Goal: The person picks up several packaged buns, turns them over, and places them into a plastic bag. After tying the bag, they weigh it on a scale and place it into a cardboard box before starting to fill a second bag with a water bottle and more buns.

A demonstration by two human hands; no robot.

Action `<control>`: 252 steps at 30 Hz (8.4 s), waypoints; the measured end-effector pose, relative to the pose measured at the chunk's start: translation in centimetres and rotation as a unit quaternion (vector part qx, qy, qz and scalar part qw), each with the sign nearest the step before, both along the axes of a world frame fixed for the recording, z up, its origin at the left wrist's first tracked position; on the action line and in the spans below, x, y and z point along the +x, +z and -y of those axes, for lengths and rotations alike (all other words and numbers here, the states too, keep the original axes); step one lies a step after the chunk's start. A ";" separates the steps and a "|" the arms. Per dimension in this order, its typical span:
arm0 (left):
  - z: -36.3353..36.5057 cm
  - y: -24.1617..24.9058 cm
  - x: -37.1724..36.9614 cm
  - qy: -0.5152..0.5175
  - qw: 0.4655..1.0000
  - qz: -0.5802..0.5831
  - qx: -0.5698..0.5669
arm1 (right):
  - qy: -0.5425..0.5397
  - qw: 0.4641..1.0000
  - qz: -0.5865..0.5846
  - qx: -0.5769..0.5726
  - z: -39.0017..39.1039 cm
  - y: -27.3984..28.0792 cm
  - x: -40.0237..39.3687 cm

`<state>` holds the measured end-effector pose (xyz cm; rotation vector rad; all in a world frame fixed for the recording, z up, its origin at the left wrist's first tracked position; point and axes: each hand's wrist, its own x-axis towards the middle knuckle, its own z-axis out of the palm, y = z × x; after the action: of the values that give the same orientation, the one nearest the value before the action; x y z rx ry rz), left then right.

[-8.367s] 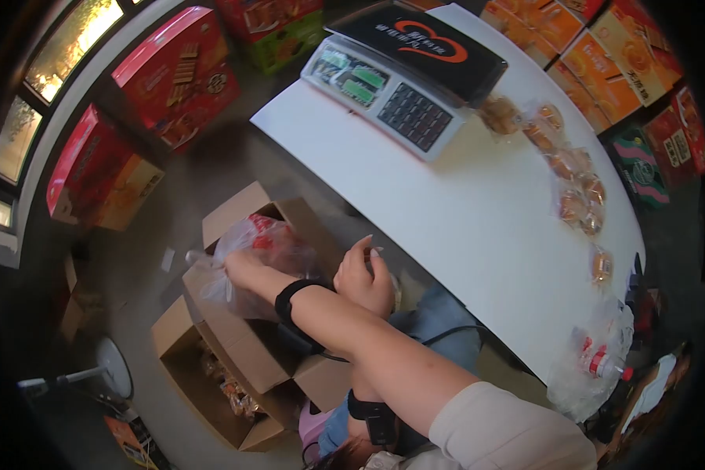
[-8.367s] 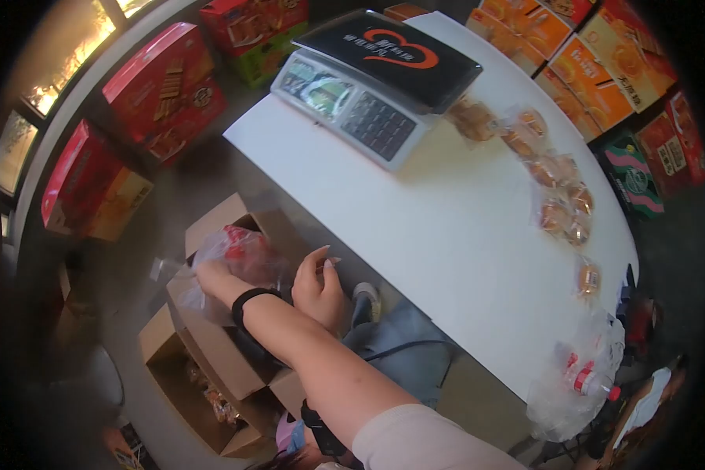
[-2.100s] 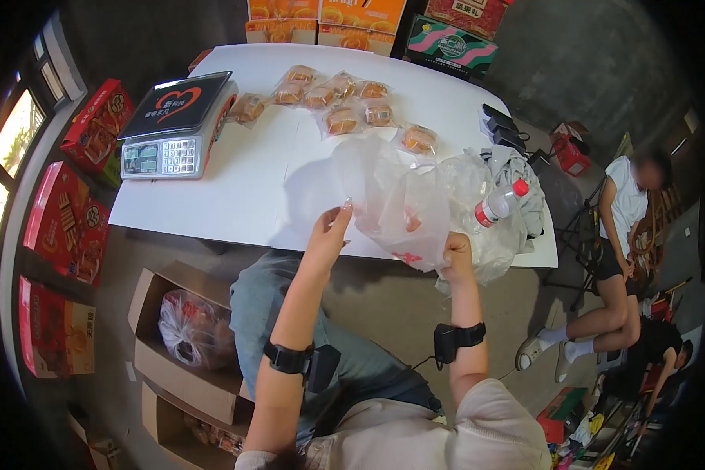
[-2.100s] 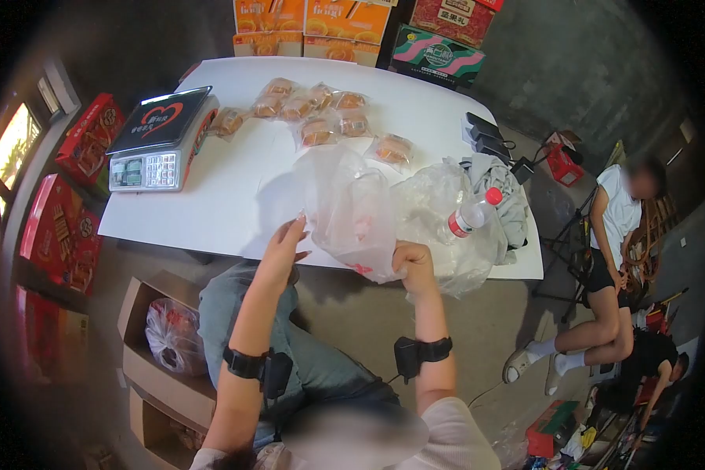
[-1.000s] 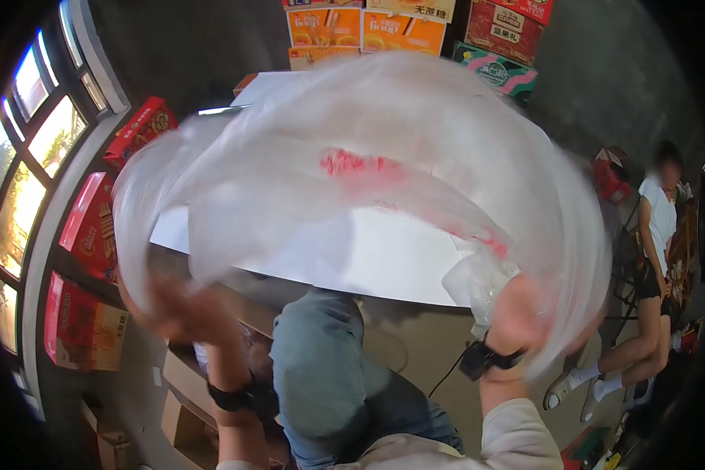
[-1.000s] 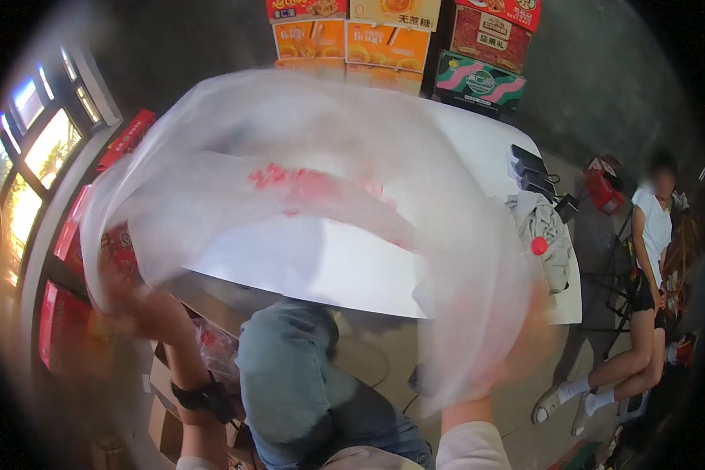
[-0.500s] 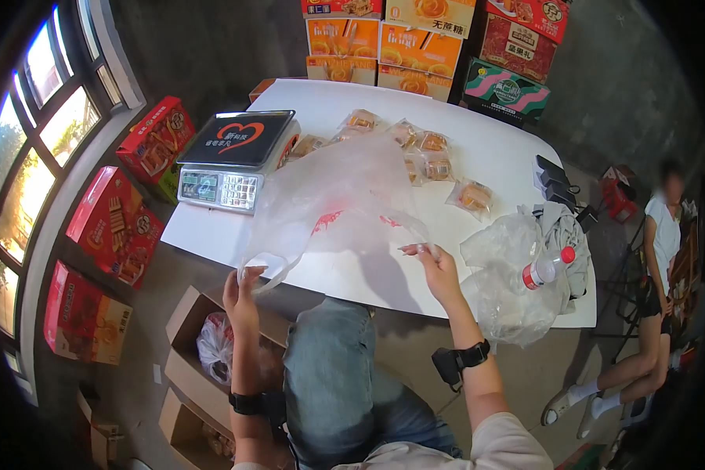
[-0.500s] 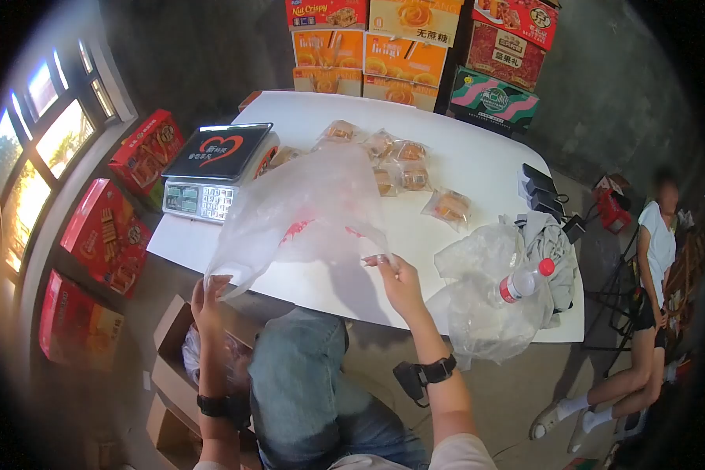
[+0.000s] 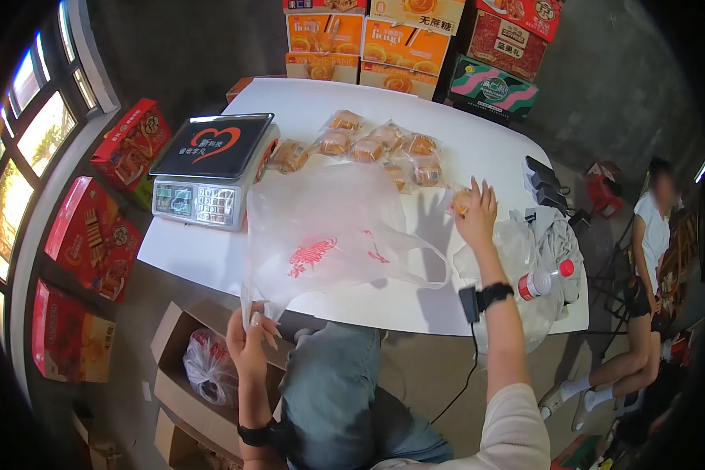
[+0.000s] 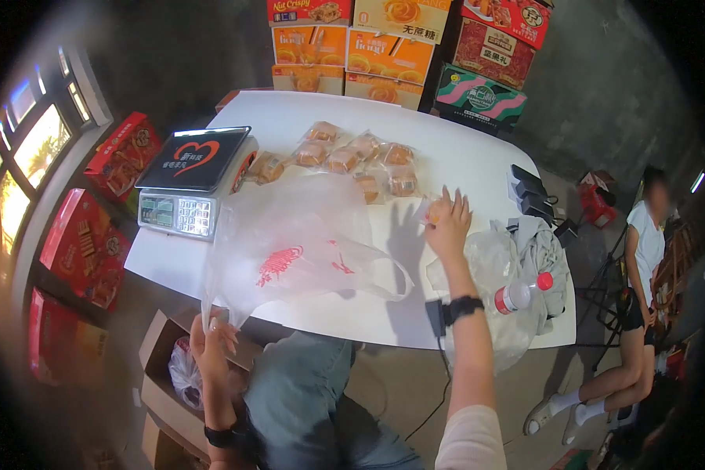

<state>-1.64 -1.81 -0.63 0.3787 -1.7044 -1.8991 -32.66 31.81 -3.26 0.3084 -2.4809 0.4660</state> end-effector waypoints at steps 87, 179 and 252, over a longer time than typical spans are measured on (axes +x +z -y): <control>-5.7 2.6 1.6 -0.209 0.977 -0.021 -0.033 | 0.411 0.382 0.568 -0.601 10.5 5.5 26.1; -4.9 0.0 2.4 0.068 0.979 -0.142 0.127 | 0.322 0.563 0.366 -0.668 12.6 6.8 25.1; -1.7 1.2 -8.9 0.000 0.835 0.064 -0.547 | 0.263 0.669 0.432 -0.545 19.6 -5.6 17.7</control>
<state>-10.58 -0.09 0.52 0.0316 -2.5212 -0.6321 -14.95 12.25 -8.91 0.3089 -2.2418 2.6959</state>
